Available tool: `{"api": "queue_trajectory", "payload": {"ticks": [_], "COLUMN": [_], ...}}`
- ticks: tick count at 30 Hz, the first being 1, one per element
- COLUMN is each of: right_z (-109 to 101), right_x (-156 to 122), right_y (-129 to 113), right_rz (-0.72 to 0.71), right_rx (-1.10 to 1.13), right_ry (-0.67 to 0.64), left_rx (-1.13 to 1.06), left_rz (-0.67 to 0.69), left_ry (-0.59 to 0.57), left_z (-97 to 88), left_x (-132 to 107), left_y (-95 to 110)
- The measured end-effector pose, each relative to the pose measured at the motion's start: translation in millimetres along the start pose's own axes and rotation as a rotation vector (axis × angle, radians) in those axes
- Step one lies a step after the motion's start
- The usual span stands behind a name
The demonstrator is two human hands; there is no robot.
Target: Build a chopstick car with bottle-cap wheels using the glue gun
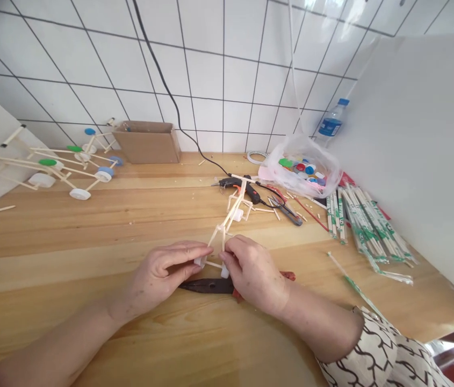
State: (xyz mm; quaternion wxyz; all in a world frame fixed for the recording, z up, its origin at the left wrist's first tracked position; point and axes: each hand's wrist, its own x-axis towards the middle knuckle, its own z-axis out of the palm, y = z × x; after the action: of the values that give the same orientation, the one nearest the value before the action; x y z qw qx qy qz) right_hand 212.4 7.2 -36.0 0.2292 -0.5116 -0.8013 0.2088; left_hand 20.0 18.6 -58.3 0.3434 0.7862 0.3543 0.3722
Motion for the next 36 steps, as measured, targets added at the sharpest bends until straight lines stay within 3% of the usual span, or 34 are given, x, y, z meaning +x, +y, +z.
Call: {"api": "queue_trajectory", "payload": {"ticks": [36], "right_z": [1.2], "right_x": [-2.5], "right_y": [3.4], "right_rz": [0.023], "right_rx": [0.012], "right_ry": [-0.014], "left_rx": [0.050], "left_rz": [-0.036], "left_ry": [-0.023], "left_z": [0.0], "left_x": [-0.1], "left_y": [0.0]}}
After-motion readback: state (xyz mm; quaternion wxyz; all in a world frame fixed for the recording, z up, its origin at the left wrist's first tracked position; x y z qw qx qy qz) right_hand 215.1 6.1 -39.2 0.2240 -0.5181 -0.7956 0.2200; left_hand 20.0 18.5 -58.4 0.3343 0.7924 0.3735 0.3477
